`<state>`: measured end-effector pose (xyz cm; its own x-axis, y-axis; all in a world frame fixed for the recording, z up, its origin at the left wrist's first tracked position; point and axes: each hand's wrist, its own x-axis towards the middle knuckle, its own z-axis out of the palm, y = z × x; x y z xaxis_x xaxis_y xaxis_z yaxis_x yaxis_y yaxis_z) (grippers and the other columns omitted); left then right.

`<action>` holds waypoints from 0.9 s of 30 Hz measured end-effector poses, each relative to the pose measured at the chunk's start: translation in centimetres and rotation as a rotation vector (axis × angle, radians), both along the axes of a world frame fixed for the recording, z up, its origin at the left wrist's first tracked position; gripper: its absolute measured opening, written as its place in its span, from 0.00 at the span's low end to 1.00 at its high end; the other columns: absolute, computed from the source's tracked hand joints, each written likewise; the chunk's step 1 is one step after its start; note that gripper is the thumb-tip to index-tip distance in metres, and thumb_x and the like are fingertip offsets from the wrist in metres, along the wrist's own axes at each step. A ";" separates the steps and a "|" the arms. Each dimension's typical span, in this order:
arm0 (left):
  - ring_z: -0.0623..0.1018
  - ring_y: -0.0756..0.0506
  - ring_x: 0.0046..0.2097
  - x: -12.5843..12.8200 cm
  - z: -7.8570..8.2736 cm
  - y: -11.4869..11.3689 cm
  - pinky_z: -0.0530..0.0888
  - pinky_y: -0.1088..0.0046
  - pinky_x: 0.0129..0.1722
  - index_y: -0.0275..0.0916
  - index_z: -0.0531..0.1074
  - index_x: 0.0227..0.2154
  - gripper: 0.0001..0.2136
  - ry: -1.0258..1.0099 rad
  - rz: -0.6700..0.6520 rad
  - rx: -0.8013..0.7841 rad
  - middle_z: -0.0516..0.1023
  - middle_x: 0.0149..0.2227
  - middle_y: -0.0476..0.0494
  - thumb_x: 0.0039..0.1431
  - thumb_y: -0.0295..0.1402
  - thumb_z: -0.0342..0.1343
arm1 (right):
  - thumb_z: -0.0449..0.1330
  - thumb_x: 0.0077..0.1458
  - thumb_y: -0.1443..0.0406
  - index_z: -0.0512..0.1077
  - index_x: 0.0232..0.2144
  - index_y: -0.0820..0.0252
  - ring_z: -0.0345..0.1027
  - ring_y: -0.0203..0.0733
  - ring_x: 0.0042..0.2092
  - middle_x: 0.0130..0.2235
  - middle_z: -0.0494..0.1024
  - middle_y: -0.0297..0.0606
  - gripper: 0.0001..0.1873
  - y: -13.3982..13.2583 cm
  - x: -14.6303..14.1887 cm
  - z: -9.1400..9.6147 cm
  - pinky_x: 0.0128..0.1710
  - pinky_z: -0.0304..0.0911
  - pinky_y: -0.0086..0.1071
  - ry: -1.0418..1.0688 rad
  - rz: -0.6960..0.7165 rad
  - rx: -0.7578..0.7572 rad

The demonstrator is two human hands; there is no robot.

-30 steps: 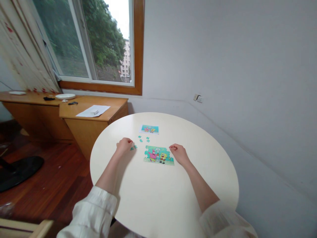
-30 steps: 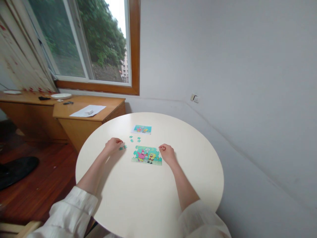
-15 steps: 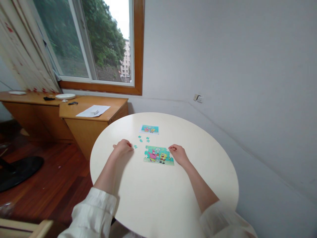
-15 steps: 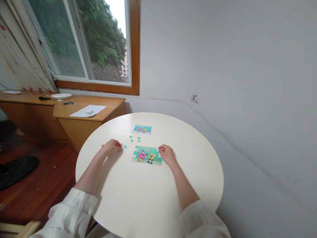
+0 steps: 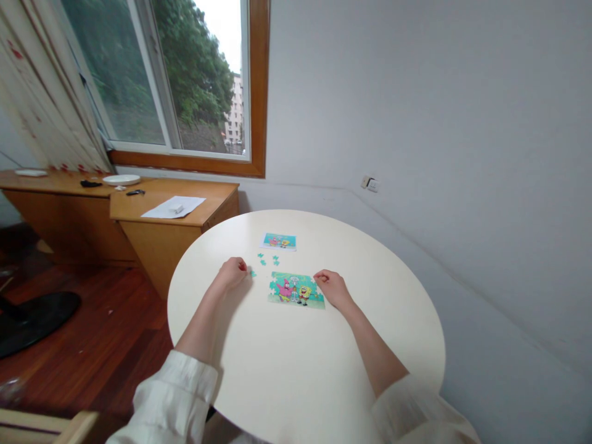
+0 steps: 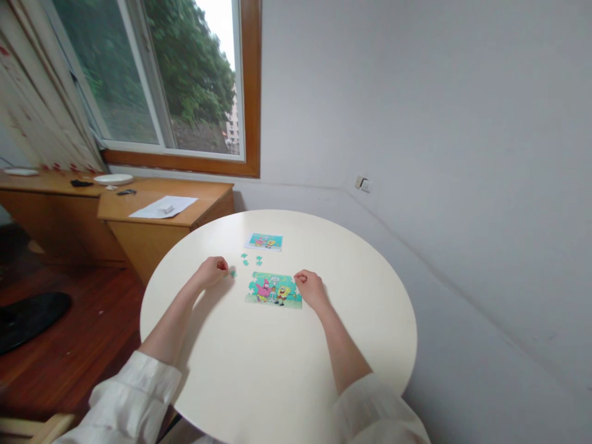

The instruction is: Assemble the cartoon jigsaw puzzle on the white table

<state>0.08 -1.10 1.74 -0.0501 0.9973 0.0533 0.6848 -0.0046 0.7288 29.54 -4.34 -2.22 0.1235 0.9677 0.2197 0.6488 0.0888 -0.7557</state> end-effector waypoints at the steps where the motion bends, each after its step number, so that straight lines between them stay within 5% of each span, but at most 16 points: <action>1: 0.68 0.49 0.22 0.2 -0.1 0.1 0.61 0.74 0.26 0.37 0.65 0.15 0.05 -0.071 -0.023 0.014 0.67 0.15 0.51 0.35 0.25 0.56 | 0.53 0.43 0.63 0.74 0.24 0.58 0.63 0.34 0.23 0.20 0.73 0.31 0.09 0.0 0.0 0.0 0.25 0.54 0.26 0.001 0.000 0.001; 9: 0.69 0.52 0.20 4.4 -0.4 -0.9 0.63 0.77 0.24 0.36 0.65 0.16 0.08 -0.605 -0.254 0.025 0.68 0.15 0.52 0.34 0.29 0.61 | 0.53 0.43 0.63 0.73 0.24 0.58 0.62 0.35 0.24 0.20 0.72 0.32 0.09 -0.1 -0.3 0.3 0.24 0.54 0.27 0.020 -0.023 0.018; 17: 0.70 0.52 0.19 7.0 -1.9 -1.9 0.62 0.78 0.20 0.35 0.66 0.17 0.07 -0.670 -0.208 0.009 0.68 0.15 0.51 0.37 0.25 0.60 | 0.52 0.43 0.63 0.72 0.25 0.59 0.63 0.36 0.25 0.22 0.72 0.33 0.10 -0.2 -0.7 0.5 0.26 0.56 0.27 0.018 -0.024 0.000; 27: 0.76 0.47 0.24 7.5 -1.7 -2.6 0.68 0.74 0.24 0.35 0.65 0.20 0.09 -0.821 -0.295 -0.132 0.73 0.18 0.47 0.39 0.27 0.62 | 0.53 0.43 0.62 0.72 0.24 0.58 0.64 0.36 0.25 0.22 0.73 0.33 0.09 -0.4 -0.8 0.7 0.26 0.57 0.28 0.049 -0.014 0.035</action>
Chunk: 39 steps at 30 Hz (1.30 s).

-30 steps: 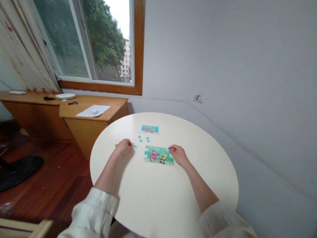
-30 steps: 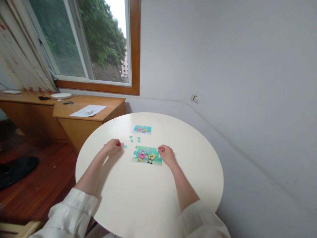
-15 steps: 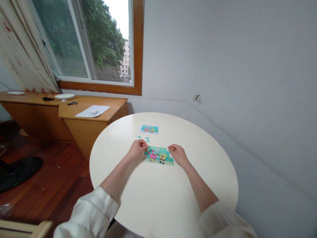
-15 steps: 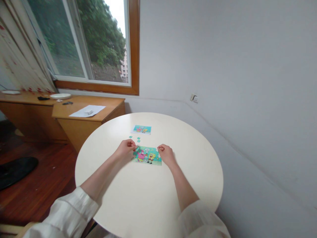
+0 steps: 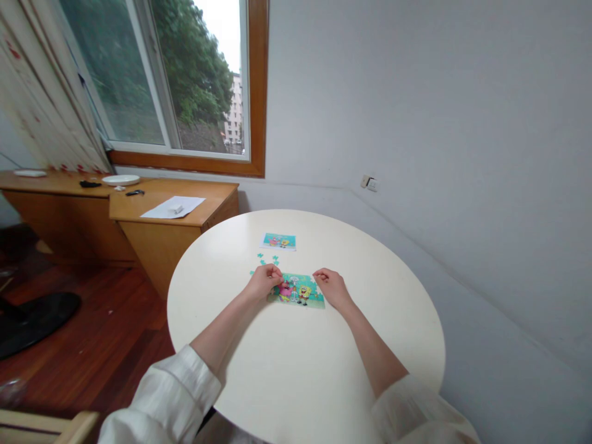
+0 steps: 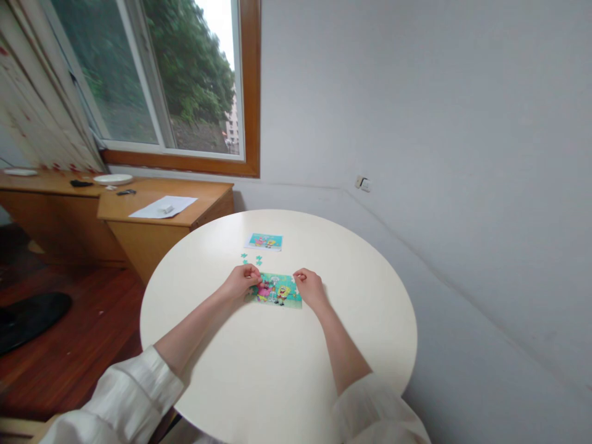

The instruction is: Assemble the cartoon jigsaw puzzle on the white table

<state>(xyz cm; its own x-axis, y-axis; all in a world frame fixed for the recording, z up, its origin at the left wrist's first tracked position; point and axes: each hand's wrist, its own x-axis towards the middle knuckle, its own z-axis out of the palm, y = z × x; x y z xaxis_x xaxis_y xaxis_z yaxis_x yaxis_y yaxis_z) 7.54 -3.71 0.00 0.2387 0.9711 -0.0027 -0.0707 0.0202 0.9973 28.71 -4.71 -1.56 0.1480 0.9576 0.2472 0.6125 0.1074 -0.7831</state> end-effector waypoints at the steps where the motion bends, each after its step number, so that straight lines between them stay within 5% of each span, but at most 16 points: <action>1: 0.75 0.48 0.23 0.0 0.0 0.0 0.69 0.74 0.24 0.35 0.65 0.20 0.10 -0.006 -0.014 -0.002 0.73 0.18 0.46 0.39 0.28 0.62 | 0.53 0.43 0.62 0.72 0.24 0.58 0.64 0.36 0.25 0.22 0.72 0.33 0.09 0.0 0.0 0.1 0.26 0.57 0.28 0.008 0.004 0.000; 17: 0.72 0.51 0.19 0.4 0.4 -0.7 0.67 0.75 0.21 0.35 0.65 0.20 0.13 -0.020 -0.112 0.053 0.70 0.15 0.51 0.34 0.32 0.65 | 0.57 0.47 0.60 0.76 0.36 0.60 0.70 0.43 0.39 0.38 0.78 0.41 0.15 -2.0 -2.4 2.4 0.40 0.63 0.36 0.116 0.356 0.017; 27: 0.69 0.53 0.18 0.6 0.5 -1.0 0.64 0.76 0.22 0.34 0.66 0.19 0.14 0.019 -0.180 0.098 0.70 0.15 0.49 0.33 0.34 0.66 | 0.62 0.42 0.59 0.76 0.31 0.64 0.66 0.37 0.30 0.30 0.77 0.38 0.15 -2.7 -3.5 2.8 0.31 0.62 0.31 0.185 0.441 -0.061; 39: 0.67 0.53 0.20 -0.9 2.0 0.1 0.66 0.75 0.24 0.36 0.66 0.20 0.14 -0.038 0.187 0.023 0.68 0.16 0.52 0.37 0.40 0.61 | 0.60 0.40 0.59 0.73 0.27 0.64 0.66 0.36 0.29 0.26 0.75 0.38 0.13 -0.9 -0.5 2.3 0.30 0.62 0.31 0.298 0.226 -0.008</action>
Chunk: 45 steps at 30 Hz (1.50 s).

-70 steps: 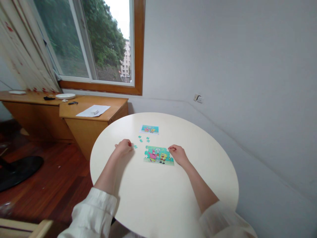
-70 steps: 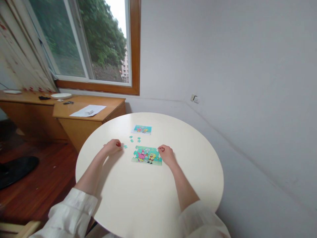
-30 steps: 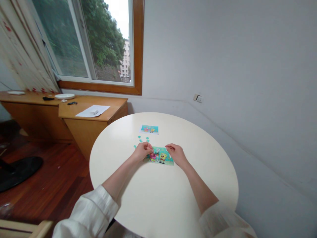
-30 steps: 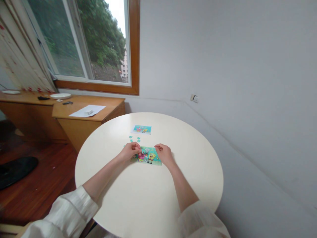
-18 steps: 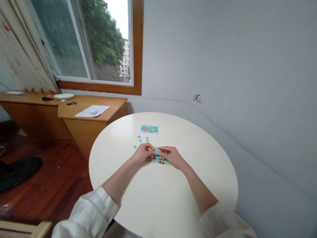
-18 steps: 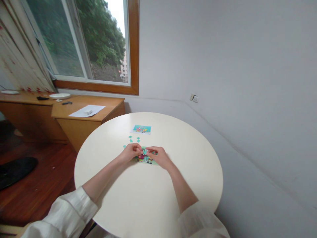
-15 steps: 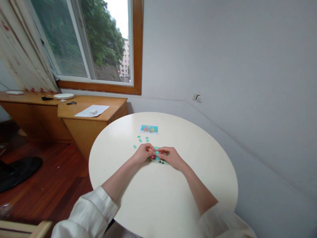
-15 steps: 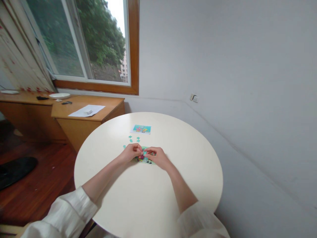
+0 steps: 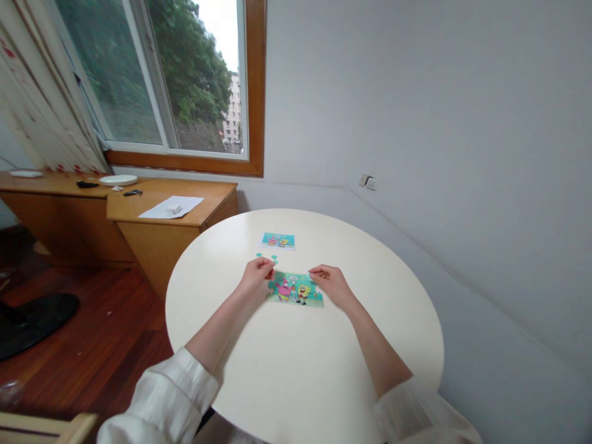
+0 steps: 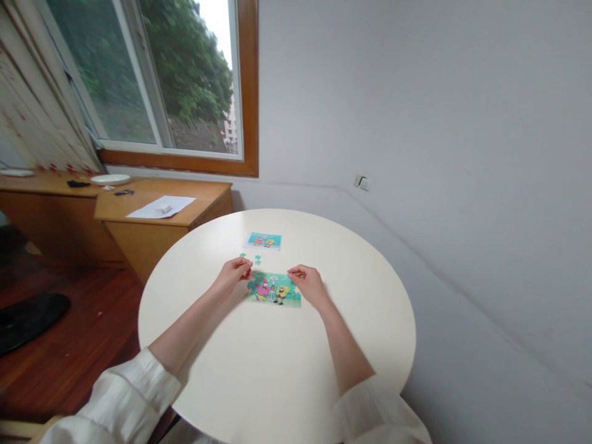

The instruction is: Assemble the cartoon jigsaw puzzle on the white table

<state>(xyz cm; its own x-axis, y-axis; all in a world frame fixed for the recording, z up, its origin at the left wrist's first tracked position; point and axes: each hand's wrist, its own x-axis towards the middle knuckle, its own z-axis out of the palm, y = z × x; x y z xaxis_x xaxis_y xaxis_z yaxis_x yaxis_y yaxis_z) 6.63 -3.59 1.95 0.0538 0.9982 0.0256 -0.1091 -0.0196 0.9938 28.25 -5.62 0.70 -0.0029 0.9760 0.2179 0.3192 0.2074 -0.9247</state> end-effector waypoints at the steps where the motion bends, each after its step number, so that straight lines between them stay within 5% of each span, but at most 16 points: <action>1: 0.66 0.54 0.20 -0.1 0.0 0.1 0.66 0.75 0.24 0.36 0.66 0.20 0.14 -0.007 0.008 -0.007 0.67 0.16 0.52 0.37 0.41 0.61 | 0.61 0.39 0.59 0.73 0.27 0.64 0.66 0.36 0.29 0.26 0.75 0.37 0.13 0.1 0.1 0.0 0.30 0.62 0.31 0.003 -0.006 -0.004; 12: 0.64 0.55 0.19 -0.1 0.4 0.0 0.63 0.77 0.22 0.36 0.65 0.18 0.16 -0.046 0.058 -0.006 0.64 0.15 0.54 0.35 0.44 0.60 | 0.61 0.35 0.62 0.73 0.24 0.64 0.69 0.38 0.27 0.23 0.76 0.38 0.10 0.9 1.6 -1.0 0.30 0.63 0.31 0.003 -0.048 -0.137; 30: 0.63 0.56 0.19 -0.2 0.0 0.2 0.61 0.77 0.23 0.36 0.65 0.18 0.14 -0.064 0.036 -0.030 0.64 0.15 0.54 0.37 0.41 0.59 | 0.58 0.38 0.67 0.74 0.25 0.64 0.69 0.37 0.28 0.24 0.76 0.36 0.09 0.6 1.5 -0.8 0.32 0.63 0.31 -0.015 -0.017 -0.144; 45: 0.69 0.52 0.22 1.3 -0.6 -1.0 0.66 0.74 0.26 0.31 0.73 0.23 0.11 0.057 -0.219 -0.024 0.72 0.19 0.46 0.38 0.34 0.64 | 0.65 0.31 0.63 0.72 0.22 0.63 0.69 0.37 0.25 0.21 0.75 0.35 0.12 -0.6 -2.1 0.6 0.27 0.64 0.30 0.246 -0.003 -0.175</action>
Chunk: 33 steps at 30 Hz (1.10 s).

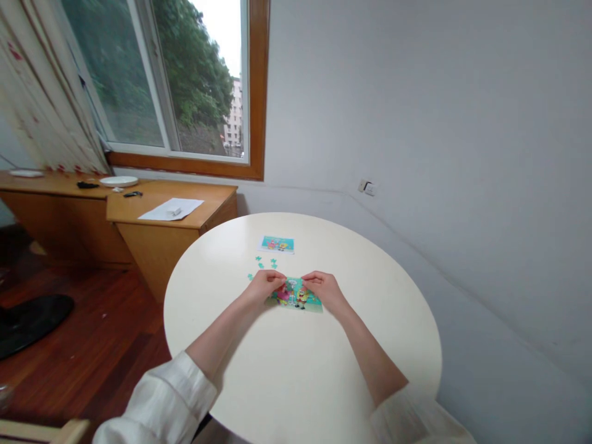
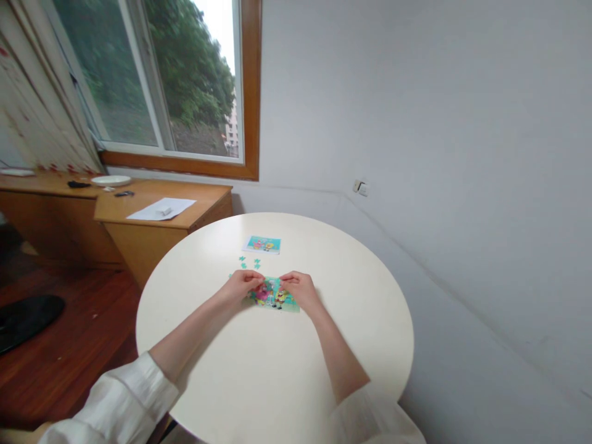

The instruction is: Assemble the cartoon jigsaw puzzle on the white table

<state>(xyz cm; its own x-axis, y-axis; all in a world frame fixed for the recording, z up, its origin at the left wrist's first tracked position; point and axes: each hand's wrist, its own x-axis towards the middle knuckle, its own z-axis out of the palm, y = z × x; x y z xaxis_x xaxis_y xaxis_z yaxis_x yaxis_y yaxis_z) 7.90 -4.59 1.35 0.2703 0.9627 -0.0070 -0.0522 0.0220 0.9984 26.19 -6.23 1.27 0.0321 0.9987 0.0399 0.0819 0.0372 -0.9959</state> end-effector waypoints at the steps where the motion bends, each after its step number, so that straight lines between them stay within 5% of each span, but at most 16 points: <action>1: 0.69 0.52 0.22 0.2 -0.1 -0.1 0.65 0.74 0.26 0.30 0.73 0.23 0.11 0.008 -0.026 -0.002 0.73 0.19 0.46 0.37 0.33 0.64 | 0.66 0.30 0.62 0.72 0.22 0.62 0.70 0.38 0.25 0.21 0.75 0.35 0.13 -0.1 -0.4 0.1 0.27 0.64 0.30 0.032 0.011 -0.009; 7: 0.69 0.53 0.21 0.7 -0.2 -0.4 0.66 0.75 0.26 0.30 0.73 0.22 0.12 -0.027 -0.132 -0.004 0.73 0.19 0.45 0.38 0.35 0.65 | 0.68 0.28 0.57 0.70 0.20 0.62 0.71 0.39 0.24 0.20 0.76 0.38 0.18 -0.5 -1.4 0.0 0.24 0.61 0.30 0.082 0.070 -0.024; 33: 0.70 0.54 0.21 0.5 0.0 -0.6 0.66 0.76 0.25 0.32 0.69 0.19 0.12 -0.019 -0.145 -0.009 0.73 0.18 0.46 0.39 0.35 0.64 | 0.68 0.27 0.66 0.71 0.23 0.62 0.70 0.36 0.25 0.22 0.75 0.33 0.14 -1.4 -2.0 0.6 0.27 0.63 0.29 0.110 0.128 -0.035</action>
<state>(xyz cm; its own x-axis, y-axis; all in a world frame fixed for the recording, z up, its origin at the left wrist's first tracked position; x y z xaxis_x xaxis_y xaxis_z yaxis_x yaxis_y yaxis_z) 8.39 -5.23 1.38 0.4066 0.9136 -0.0090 -0.0668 0.0396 0.9970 24.17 -7.66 1.88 -0.0929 0.9956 0.0084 -0.0305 0.0055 -0.9995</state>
